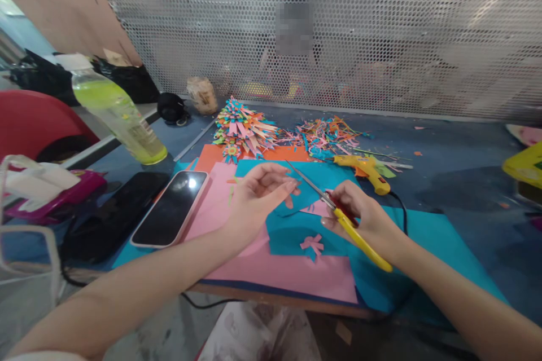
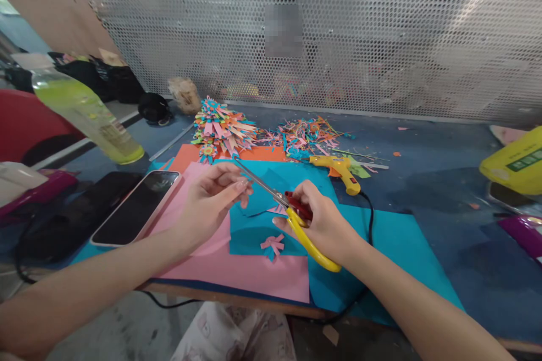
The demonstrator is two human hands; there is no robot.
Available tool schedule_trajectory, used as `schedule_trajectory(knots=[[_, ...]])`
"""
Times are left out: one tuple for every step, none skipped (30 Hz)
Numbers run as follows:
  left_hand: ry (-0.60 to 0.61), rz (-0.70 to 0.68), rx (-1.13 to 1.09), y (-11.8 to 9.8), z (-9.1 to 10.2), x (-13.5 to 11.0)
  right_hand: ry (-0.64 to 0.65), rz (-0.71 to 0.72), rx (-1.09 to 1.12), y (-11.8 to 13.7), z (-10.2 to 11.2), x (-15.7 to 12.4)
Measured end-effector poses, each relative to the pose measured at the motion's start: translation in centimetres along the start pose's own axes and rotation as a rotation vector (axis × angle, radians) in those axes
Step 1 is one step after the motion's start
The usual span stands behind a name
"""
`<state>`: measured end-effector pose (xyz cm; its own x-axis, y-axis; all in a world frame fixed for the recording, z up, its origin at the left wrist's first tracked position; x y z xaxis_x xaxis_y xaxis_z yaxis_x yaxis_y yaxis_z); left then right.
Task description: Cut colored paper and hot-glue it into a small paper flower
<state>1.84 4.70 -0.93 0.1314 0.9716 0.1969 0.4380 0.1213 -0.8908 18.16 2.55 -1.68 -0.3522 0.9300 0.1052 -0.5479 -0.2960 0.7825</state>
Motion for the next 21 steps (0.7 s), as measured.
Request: schedule_trajectory(knots=[[0.001, 0.002, 0.0, 0.01, 0.01, 0.01, 0.003, 0.0, -0.001, -0.02, -0.01, -0.01], [0.001, 0.004, -0.001, 0.02, 0.02, 0.03, 0.005, 0.001, -0.003, -0.05, -0.01, -0.01], [-0.001, 0.003, -0.002, 0.01, 0.05, 0.06, 0.005, 0.001, -0.005, -0.07, 0.01, -0.02], [-0.002, 0.003, -0.004, 0.0, 0.07, 0.1, 0.003, 0.0, -0.007, -0.09, 0.03, -0.02], [-0.002, 0.002, -0.006, -0.02, 0.09, 0.13, 0.004, -0.002, -0.009, -0.1, 0.02, -0.02], [-0.003, 0.001, -0.006, -0.03, 0.1, 0.15, 0.004, -0.003, -0.009, -0.11, 0.01, -0.02], [-0.004, 0.0, -0.006, -0.05, 0.11, 0.15, 0.006, -0.005, -0.008, -0.12, -0.01, -0.02], [-0.006, 0.001, -0.006, -0.05, 0.12, 0.15, 0.008, -0.006, -0.006, -0.11, -0.04, -0.02], [-0.008, 0.001, -0.004, -0.06, 0.13, 0.13, 0.01, -0.007, -0.003, -0.11, -0.07, -0.02], [-0.011, 0.0, -0.003, -0.06, 0.15, 0.11, 0.011, -0.009, -0.002, -0.11, -0.09, -0.03], [-0.014, -0.001, -0.002, -0.07, 0.18, 0.09, 0.011, -0.011, -0.003, -0.12, -0.1, -0.04], [-0.017, -0.002, -0.002, -0.08, 0.19, 0.07, 0.011, -0.014, -0.005, -0.13, -0.08, -0.05], [-0.017, -0.003, -0.003, -0.08, 0.2, 0.06, 0.009, -0.017, -0.009, -0.15, -0.06, -0.06], [-0.017, -0.003, -0.003, -0.08, 0.21, 0.05, 0.008, -0.019, -0.012, -0.17, -0.03, -0.08], [-0.017, -0.003, -0.003, -0.08, 0.21, 0.06, 0.009, -0.021, -0.015, -0.18, -0.01, -0.09], [-0.018, 0.0, -0.002, -0.08, 0.22, 0.07, 0.009, -0.022, -0.017, -0.2, 0.01, -0.1], [-0.02, 0.0, -0.001, -0.09, 0.23, 0.08, 0.01, -0.024, -0.017, -0.21, 0.03, -0.11], [-0.024, 0.0, 0.002, -0.12, 0.26, 0.08, 0.01, -0.025, -0.017, -0.22, 0.05, -0.12], [-0.029, -0.001, 0.003, -0.15, 0.29, 0.09, 0.012, -0.027, -0.016, -0.23, 0.05, -0.13], [-0.032, -0.001, 0.004, -0.18, 0.31, 0.09, 0.014, -0.028, -0.013, -0.24, 0.05, -0.13], [-0.035, -0.002, 0.003, -0.21, 0.33, 0.09, 0.015, -0.03, -0.011, -0.26, 0.05, -0.13]])
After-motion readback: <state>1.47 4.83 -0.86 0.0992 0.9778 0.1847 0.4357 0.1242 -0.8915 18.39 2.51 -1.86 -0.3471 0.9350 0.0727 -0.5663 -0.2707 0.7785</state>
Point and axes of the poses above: each hand's wrist, its own x-axis towards the middle knuckle, its own z-axis out of the back of the hand, y = z × x, the point moved 7 cm from there along x, towards the middle knuckle, and after that the axes turned 1 degree about x, right-handed, at the moved point
